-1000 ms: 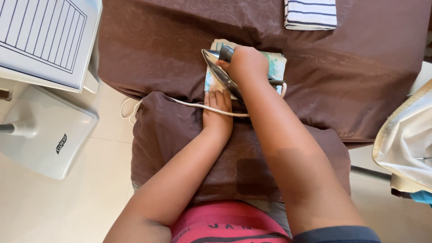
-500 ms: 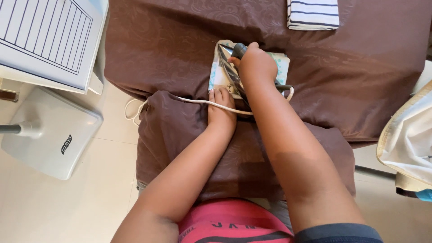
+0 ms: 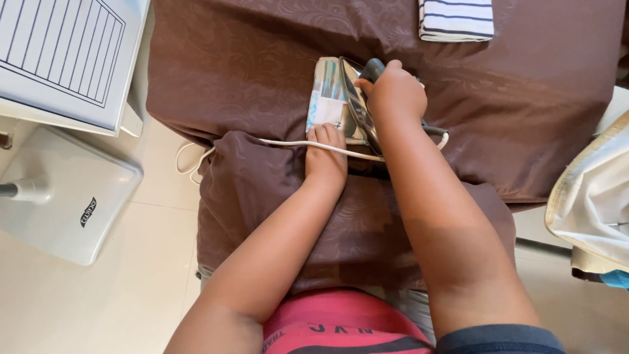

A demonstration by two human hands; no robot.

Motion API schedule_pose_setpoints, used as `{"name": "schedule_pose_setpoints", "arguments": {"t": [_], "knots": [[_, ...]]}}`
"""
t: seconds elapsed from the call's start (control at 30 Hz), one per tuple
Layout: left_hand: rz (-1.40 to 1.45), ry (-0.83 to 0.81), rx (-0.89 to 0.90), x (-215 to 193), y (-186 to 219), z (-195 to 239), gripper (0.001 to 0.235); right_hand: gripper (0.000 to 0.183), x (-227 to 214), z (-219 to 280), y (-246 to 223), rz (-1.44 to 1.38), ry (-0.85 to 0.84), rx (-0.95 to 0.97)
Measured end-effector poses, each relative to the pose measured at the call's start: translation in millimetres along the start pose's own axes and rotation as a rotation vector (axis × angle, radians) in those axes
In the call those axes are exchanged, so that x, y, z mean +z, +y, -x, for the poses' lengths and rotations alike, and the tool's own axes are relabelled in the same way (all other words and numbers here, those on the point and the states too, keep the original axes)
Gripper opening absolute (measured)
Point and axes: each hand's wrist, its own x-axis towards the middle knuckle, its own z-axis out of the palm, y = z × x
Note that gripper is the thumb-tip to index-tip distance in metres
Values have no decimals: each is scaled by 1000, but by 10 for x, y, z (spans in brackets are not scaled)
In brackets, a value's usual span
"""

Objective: Ironing a patterned shirt on a flat surface and folding it into a neat square, with intermittent ironing of the folds.

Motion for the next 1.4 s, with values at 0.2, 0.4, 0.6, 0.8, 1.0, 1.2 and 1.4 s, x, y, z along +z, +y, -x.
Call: {"name": "schedule_pose_setpoints", "arguments": {"t": [0.2,0.4,0.6,0.8,1.0,1.2,1.4], "knots": [[89,155,-11,-205,-95,13,22,70,-62,-6,205,-19,-6,86],[315,328,-13,-192,-109,49,59,67,50,80,471,44,135,-78],[277,-108,40,-277,-87,18,62,69,-21,164,503,33,121,-55],[282,-173,25,-398,-88,17,60,66,-35,169,555,20,134,-49],[299,-187,10,-374,-76,4,61,66,-48,219,671,14,153,-47],[317,-176,-12,-375,-62,7,61,67,26,131,876,1,185,-36],[300,-142,-9,-374,-79,22,65,69,3,131,966,-37,170,0]]}}
